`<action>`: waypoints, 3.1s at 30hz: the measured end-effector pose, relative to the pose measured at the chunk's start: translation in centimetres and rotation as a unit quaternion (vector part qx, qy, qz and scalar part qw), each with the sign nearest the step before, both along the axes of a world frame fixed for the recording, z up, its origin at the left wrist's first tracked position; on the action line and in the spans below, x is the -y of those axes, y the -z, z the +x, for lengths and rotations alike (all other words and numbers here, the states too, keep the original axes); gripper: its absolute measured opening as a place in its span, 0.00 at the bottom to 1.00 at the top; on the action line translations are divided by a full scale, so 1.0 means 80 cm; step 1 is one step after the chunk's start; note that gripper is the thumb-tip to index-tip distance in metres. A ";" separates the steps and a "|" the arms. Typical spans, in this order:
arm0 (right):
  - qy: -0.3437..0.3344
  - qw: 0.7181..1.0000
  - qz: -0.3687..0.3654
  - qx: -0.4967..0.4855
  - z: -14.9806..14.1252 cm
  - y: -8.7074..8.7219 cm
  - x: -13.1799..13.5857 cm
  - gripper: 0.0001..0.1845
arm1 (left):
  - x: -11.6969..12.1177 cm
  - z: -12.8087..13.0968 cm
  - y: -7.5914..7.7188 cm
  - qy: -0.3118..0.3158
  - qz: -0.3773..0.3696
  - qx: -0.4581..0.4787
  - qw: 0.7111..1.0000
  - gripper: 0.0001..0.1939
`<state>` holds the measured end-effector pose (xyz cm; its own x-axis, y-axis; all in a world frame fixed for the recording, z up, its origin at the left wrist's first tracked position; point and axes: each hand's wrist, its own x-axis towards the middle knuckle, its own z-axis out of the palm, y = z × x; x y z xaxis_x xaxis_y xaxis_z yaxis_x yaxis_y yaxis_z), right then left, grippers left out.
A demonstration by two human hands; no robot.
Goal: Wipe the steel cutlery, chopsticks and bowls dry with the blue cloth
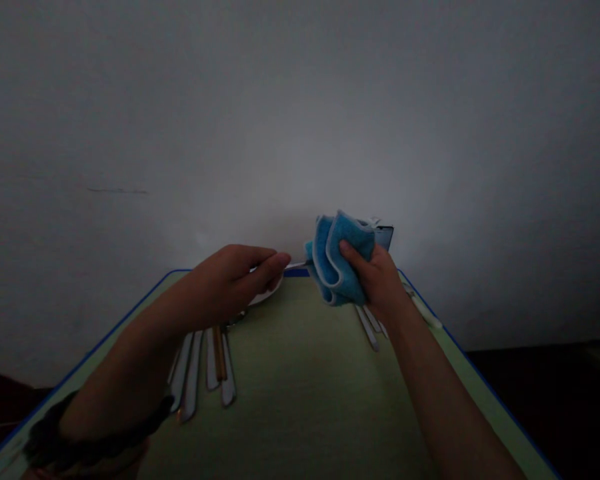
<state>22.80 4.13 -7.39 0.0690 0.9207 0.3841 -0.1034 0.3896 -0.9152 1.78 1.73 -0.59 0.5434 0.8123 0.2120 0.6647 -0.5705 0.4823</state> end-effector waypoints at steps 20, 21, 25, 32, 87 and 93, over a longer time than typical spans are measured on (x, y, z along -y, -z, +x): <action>-0.188 0.969 -0.104 0.118 0.032 -0.018 0.020 0.16 | -0.006 -0.010 0.008 0.056 -0.070 -0.025 0.996 0.20; -0.217 0.951 -0.118 0.187 0.035 -0.021 0.023 0.15 | -0.007 -0.012 0.008 0.066 -0.073 -0.033 0.995 0.20; -0.269 0.847 -0.105 0.447 0.026 -0.035 0.029 0.10 | -0.011 -0.022 0.005 0.085 -0.070 -0.065 0.992 0.20; -0.287 0.820 -0.086 0.487 0.005 -0.042 0.032 0.15 | -0.008 -0.024 -0.002 0.083 -0.081 -0.072 0.991 0.21; -0.149 0.951 -0.084 0.259 0.028 -0.025 0.026 0.16 | -0.009 -0.019 0.006 0.065 -0.057 -0.033 0.996 0.20; -0.067 0.992 -0.061 0.083 0.007 -0.010 0.013 0.17 | -0.005 -0.017 -0.002 0.024 -0.028 -0.026 0.999 0.21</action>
